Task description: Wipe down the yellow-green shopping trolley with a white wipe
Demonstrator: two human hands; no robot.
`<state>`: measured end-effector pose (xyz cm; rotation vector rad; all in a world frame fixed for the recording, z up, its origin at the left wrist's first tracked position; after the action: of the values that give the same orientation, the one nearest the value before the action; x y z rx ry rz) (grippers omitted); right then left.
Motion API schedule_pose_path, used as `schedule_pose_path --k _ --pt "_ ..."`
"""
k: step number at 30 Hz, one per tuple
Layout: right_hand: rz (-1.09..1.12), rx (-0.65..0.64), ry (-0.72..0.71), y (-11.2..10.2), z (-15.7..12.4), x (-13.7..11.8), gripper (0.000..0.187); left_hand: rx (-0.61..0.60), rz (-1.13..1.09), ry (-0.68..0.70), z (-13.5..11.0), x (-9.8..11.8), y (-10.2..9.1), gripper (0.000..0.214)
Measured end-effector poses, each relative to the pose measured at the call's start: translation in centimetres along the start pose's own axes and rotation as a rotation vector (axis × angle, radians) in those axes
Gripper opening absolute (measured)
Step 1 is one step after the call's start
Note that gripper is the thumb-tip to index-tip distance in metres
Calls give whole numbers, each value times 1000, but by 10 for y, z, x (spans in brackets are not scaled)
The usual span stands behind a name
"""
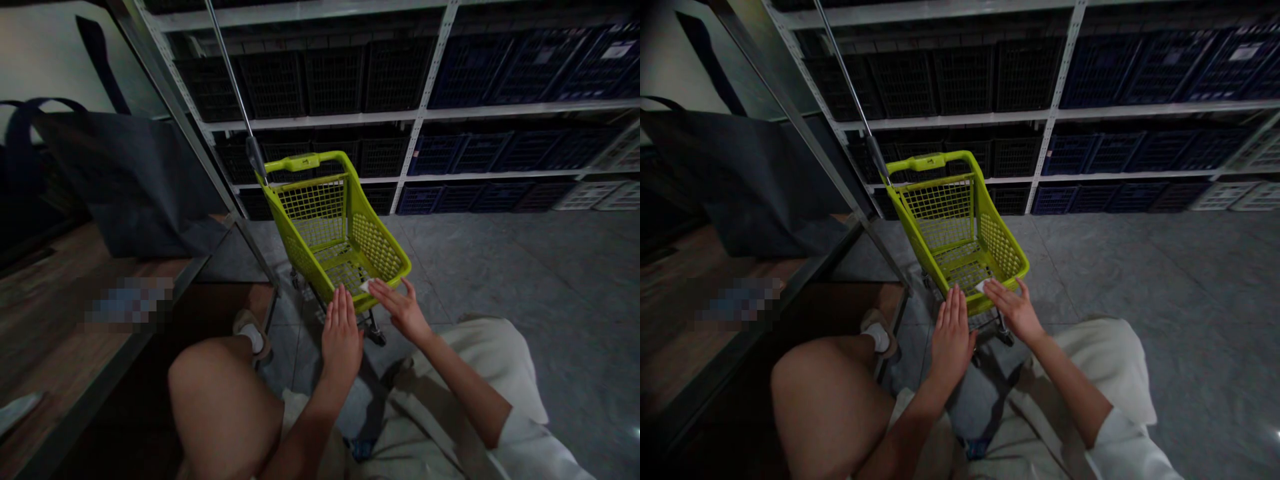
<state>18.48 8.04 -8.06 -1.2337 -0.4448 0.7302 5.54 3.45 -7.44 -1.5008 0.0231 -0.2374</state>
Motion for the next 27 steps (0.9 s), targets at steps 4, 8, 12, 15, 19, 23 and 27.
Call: schedule_pose_path --k 4,8,12,15,19,23,27 --pt "-33 136 319 -16 -20 77 91 6 -14 14 1 6 -1 77" --pt "58 232 491 -7 -11 32 85 12 -4 19 3 11 6 75" --pt "120 104 220 8 20 -53 82 40 20 9 2 7 7 72" --pt "85 3 -6 6 19 -48 87 32 0 14 0 3 2 75" --pt "-17 38 95 -12 -5 44 89 -8 1 13 1 3 -1 75" --pt "-29 160 423 -20 -19 77 86 -26 19 6 3 7 3 74" --pt "28 103 294 0 4 -12 86 26 4 10 4 8 6 76"
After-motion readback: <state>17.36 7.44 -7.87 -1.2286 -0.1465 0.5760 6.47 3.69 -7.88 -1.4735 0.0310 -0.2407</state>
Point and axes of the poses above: each hand's wrist, its own z-axis towards the middle knuckle, its own y-axis out of the palm, x = y × z, the point moved 9 cm from there along z, towards the middle knuckle, and after that the axes turned 14 degrees about -x, right-handed, at the moved point
